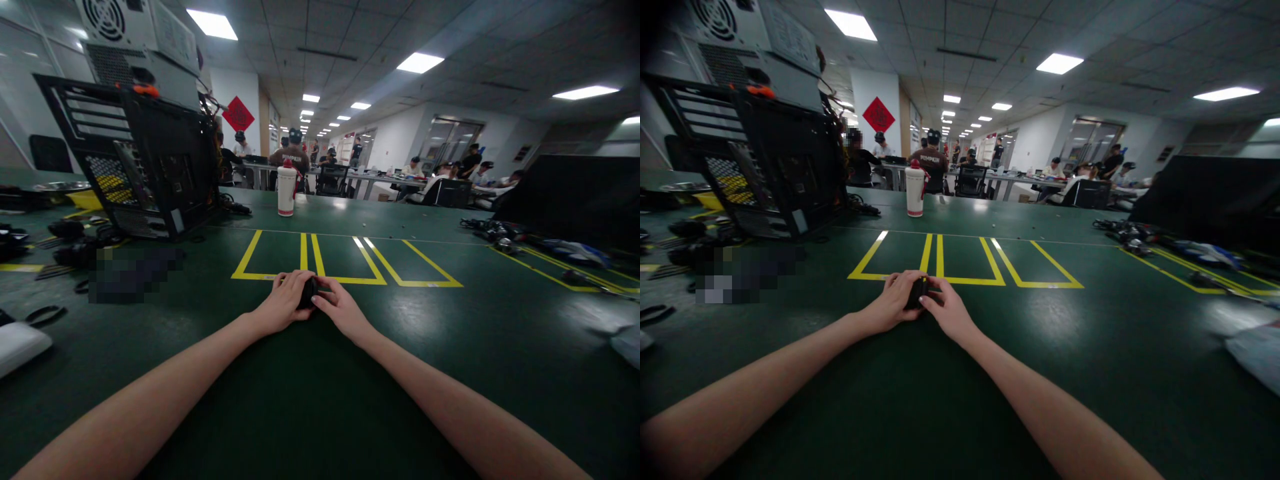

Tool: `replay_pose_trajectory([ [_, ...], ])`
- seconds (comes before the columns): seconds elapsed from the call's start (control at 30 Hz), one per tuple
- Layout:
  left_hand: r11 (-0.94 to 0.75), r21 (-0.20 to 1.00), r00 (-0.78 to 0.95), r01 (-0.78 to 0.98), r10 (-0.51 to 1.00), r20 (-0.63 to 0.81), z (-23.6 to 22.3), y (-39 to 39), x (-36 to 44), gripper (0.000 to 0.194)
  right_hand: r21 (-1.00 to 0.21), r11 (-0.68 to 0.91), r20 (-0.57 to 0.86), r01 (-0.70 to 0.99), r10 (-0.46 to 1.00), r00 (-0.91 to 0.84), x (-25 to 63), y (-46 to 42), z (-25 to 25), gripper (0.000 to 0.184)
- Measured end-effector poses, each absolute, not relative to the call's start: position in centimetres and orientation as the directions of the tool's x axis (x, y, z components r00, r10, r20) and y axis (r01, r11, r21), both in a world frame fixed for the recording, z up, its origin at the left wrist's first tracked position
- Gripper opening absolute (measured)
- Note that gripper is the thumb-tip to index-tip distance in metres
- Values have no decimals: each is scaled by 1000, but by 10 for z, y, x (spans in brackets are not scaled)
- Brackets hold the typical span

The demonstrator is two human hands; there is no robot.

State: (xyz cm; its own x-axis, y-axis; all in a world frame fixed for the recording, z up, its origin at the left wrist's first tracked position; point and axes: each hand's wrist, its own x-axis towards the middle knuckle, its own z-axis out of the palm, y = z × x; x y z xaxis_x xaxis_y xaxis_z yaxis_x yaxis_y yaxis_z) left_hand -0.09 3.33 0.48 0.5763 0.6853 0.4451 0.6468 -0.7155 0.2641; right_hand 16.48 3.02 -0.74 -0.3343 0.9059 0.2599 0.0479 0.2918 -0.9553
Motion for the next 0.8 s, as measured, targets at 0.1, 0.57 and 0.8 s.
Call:
replay_pose_trajectory([
  [0.1,-715,260,574,649,684,450,4,34,-1,59,-961,274,246,33,906,-345,165,31,-8,32],
  [0.57,-720,266,576,641,680,454,3,33,-2,57,-957,288,261,23,897,-357,166,30,-6,35],
  [0.8,-718,263,578,644,683,448,5,32,-2,59,-959,283,272,-30,884,-381,166,27,-5,30],
])
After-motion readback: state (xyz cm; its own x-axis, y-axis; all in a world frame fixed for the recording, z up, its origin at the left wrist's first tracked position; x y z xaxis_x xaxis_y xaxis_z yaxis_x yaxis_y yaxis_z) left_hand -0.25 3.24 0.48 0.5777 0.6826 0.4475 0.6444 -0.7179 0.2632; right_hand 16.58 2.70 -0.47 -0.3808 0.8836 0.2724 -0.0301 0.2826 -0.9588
